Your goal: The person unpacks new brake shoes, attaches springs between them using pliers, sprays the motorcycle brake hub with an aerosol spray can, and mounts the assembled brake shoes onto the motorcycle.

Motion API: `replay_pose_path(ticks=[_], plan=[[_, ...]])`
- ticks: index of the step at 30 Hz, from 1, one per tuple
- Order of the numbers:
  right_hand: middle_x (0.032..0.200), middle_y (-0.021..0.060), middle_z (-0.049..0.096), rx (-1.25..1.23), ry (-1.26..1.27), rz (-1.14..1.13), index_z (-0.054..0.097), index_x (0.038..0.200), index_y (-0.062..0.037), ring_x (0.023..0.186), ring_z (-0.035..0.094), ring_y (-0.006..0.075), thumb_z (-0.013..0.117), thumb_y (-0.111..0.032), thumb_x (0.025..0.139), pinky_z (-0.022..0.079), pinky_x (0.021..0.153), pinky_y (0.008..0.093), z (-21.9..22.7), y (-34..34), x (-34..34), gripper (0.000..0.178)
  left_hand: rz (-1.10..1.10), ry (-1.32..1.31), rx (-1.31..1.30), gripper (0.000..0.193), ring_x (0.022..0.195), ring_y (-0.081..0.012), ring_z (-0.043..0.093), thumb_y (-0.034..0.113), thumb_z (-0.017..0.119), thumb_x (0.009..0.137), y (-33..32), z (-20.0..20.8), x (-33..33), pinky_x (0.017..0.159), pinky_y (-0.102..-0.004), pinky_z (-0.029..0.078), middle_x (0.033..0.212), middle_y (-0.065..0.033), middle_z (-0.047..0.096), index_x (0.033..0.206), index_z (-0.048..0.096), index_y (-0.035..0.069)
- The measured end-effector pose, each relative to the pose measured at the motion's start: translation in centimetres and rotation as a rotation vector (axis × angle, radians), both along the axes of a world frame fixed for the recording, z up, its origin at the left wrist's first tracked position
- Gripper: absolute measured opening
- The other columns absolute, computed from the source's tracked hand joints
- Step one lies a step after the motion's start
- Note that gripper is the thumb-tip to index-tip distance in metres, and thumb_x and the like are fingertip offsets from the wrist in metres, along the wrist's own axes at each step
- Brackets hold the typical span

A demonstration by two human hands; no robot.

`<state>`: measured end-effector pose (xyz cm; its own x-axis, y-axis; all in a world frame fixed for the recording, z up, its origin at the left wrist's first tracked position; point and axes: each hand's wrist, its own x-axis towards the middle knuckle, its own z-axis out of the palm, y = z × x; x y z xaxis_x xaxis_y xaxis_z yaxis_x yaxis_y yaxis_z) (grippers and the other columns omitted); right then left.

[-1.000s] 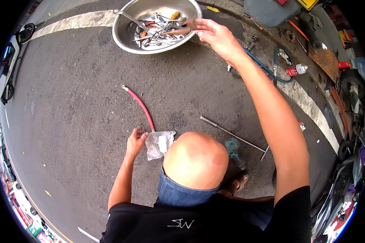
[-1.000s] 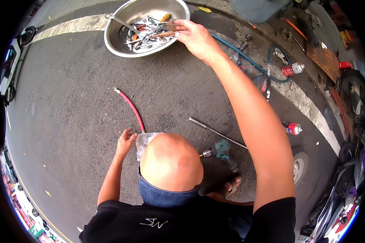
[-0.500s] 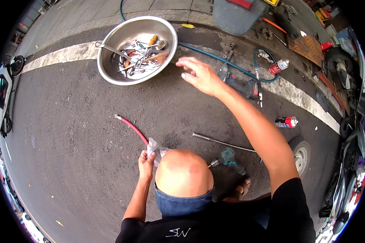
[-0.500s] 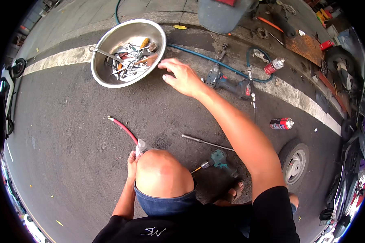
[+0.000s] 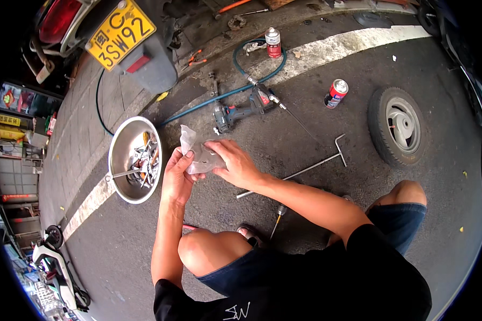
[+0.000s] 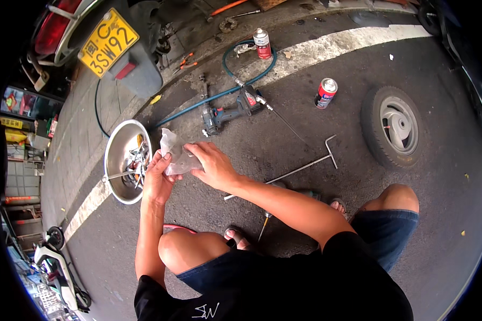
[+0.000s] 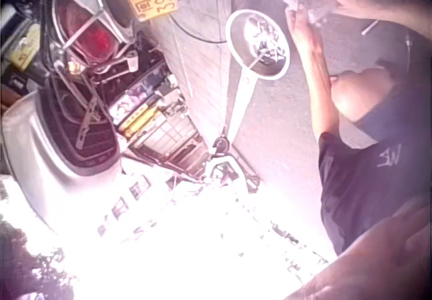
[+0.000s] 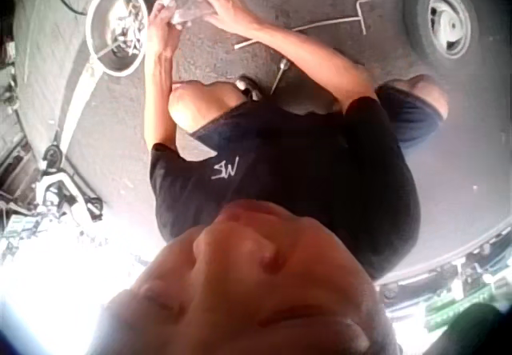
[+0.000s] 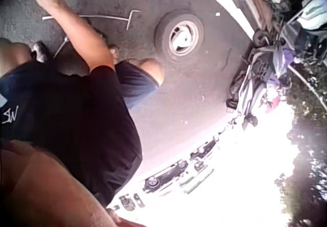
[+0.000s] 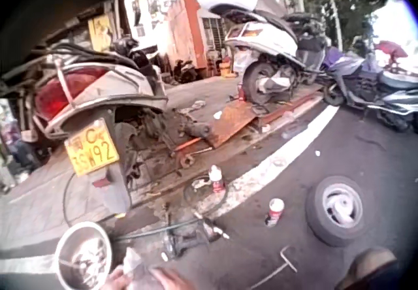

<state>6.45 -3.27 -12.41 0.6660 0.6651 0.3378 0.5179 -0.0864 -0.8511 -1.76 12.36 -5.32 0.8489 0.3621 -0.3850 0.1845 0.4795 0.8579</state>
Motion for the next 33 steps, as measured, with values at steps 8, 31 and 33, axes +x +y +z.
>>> replay_pose_path(ticks=[8, 31, 33], plan=[[0.1, 0.0024, 0.07, 0.618, 0.983, 0.035, 0.065, 0.113, 0.0, 0.089, 0.062, 0.0087, 0.056, -0.02, 0.097, 0.048, 0.077, 0.0281, 0.5, -3.1, 8.6, 0.027, -0.022, 0.035, 0.53, 0.025, 0.098, -0.0172, 0.062, 0.026, 0.058, 0.097, -3.7, 7.4, 9.7, 0.084, -0.0359, 0.051, 0.107, -0.0074, 0.066, 0.116, 0.055, 0.009], [0.088, 0.0058, 0.066, 0.482, 0.709, 0.157, 0.063, 0.101, 0.0003, 0.079, 0.059, 0.011, 0.06, -0.019, 0.094, 0.048, 0.071, 0.0282, 5.0, -4.3, 14.0, 0.021, 0.146, 0.022, -0.001, 0.047, 0.124, -0.0259, 0.052, 0.031, 0.05, 0.097, -8.8, 5.0, 12.6, 0.108, -0.0405, 0.038, 0.135, -0.0116, 0.054, 0.135, 0.047, 0.004], [0.091, 0.0037, 0.066, 0.706, 1.081, 0.142, 0.064, 0.103, 0.0008, 0.08, 0.059, 0.0087, 0.058, -0.017, 0.094, 0.048, 0.072, 0.0265, 5.3, -3.3, 13.0, 0.021, 0.092, -0.017, -0.07, 0.051, 0.125, -0.0254, 0.052, 0.036, 0.053, 0.097, -7.4, 3.9, 13.6, 0.108, -0.0404, 0.038, 0.136, -0.0117, 0.053, 0.137, 0.045, 0.004]])
